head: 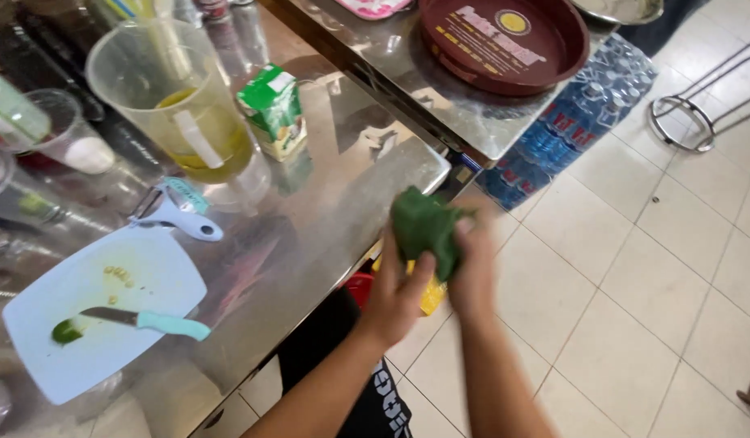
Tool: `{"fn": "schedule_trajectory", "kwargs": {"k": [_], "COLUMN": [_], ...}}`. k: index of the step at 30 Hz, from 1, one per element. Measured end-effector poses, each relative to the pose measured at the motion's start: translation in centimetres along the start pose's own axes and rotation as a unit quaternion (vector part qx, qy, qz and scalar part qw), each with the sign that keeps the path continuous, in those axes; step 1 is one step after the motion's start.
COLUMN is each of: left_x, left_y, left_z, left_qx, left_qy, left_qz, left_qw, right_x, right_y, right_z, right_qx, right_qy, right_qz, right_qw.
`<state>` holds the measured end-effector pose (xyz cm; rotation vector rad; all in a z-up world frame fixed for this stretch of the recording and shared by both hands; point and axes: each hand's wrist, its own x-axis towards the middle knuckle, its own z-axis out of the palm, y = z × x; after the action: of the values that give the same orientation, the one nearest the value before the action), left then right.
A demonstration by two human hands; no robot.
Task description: The person pours a purple liquid from a carton into a plastic cup, adds ice from a cooler, shakes the cup with a lid, pours a yellow liquid, adds more ice, shakes again, and finally pours a red liquid into the cup. The person handles a plastic cup, a carton, a cooler, and several bottles.
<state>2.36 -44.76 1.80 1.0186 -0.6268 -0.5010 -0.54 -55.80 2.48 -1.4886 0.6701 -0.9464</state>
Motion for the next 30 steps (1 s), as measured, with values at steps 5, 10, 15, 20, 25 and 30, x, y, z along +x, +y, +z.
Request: {"fn": "schedule_trajectory", "kwargs": {"k": [5,10,15,20,25,30], "left_x": [0.2,-0.2,0.2,1.0,0.4,0.9], "left_y": [-1.4,-2.5,-4.1,-1.9,-1.4,-0.9], "left_z": [1.6,2.6,1.3,1.5,0.9,0.5], "left_qx": [0.173,0.167,0.14,0.111,0.179,0.15], "left_qy": [0.004,0.005,0.071,0.166,0.075,0.084], "left_qz": [0.112,0.164,0.065,0.077,0.219,0.191], "left_qw": [0.979,0.972,0.985,0.977,0.956,0.966], "right_x": [-5.7,-4.4,-4.4,-6.3,-6.9,-6.8], "right_y": [-4.2,0.2,0.8,-1.2,3.0,5.6], "right_z": [0.5,-3.0,-2.0,-0.2,-1.6,-3.1], "right_qx": [0.116,-0.086,-0.117,0.096,-0.03,-0.035], "right_qy": [0.099,0.055,0.009,-0.018,0.013,0.051], "right_qz": [0.351,0.05,-0.059,0.028,0.113,0.086], "right_qw": [0.924,0.993,0.991,0.995,0.993,0.994]}}
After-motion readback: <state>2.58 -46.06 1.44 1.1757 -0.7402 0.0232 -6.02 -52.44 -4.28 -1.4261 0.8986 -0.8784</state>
